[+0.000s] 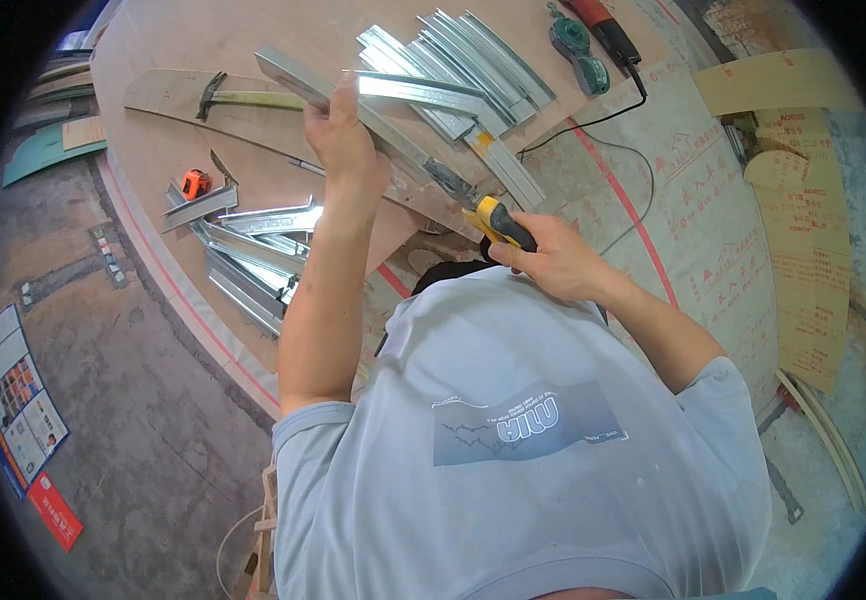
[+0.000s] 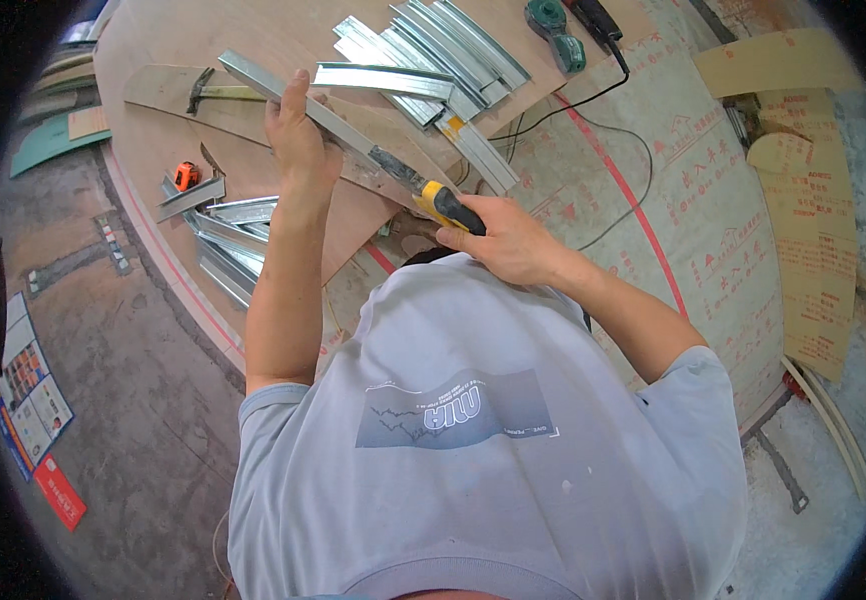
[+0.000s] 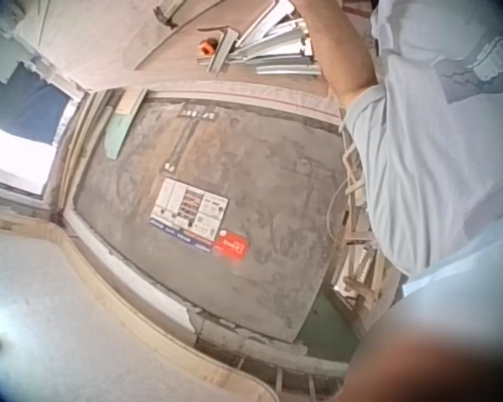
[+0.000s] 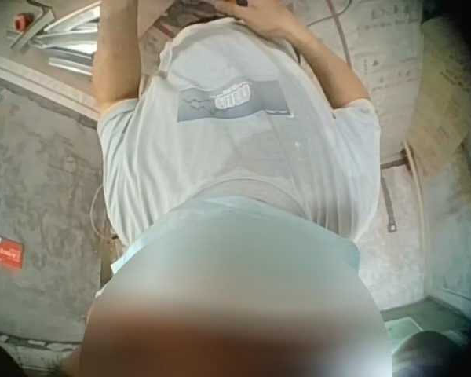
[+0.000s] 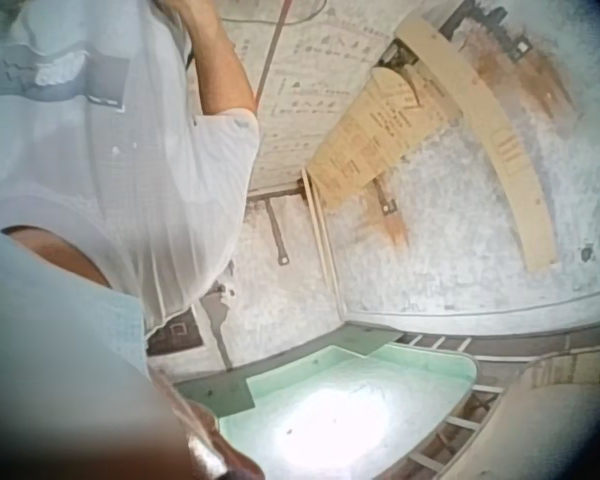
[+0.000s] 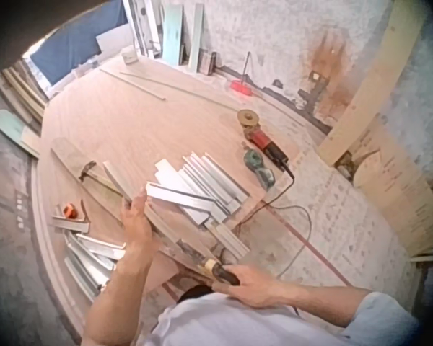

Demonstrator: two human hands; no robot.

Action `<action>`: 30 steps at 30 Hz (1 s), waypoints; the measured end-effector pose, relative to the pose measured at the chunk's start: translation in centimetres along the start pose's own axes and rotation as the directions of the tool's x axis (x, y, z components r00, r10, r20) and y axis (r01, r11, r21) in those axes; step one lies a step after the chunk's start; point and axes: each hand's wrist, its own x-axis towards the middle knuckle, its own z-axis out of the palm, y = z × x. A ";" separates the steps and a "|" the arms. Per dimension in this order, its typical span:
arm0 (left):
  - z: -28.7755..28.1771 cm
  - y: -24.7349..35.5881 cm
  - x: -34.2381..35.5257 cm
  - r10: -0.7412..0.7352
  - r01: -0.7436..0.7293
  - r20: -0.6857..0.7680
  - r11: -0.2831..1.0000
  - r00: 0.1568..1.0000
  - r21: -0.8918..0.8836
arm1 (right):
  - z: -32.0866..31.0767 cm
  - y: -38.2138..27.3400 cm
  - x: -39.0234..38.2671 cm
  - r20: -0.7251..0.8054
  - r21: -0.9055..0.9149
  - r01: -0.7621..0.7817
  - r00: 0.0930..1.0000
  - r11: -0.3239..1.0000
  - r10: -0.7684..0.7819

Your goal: Cutting metal studs to size using tin snips.

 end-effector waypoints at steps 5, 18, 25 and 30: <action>-0.2 -0.1 -0.2 -0.009 0.009 -0.011 1.000 1.000 0.014 | 0.2 0.0 0.0 0.013 0.009 -0.008 1.000 1.000 0.008; -0.3 -0.7 0.4 0.026 -0.026 0.010 1.000 1.000 0.015 | 0.1 -0.2 0.0 -0.020 -0.036 0.018 1.000 0.999 -0.019; 1.3 0.9 -1.0 0.351 -0.406 0.205 0.816 0.914 0.412 | 0.5 1.3 1.0 -0.108 -0.097 0.099 0.988 0.990 -0.109; 2.3 1.5 -4.2 -0.050 -0.470 0.558 0.479 0.829 0.741 | -0.6 1.1 1.9 0.179 -0.113 -0.141 0.971 0.983 0.160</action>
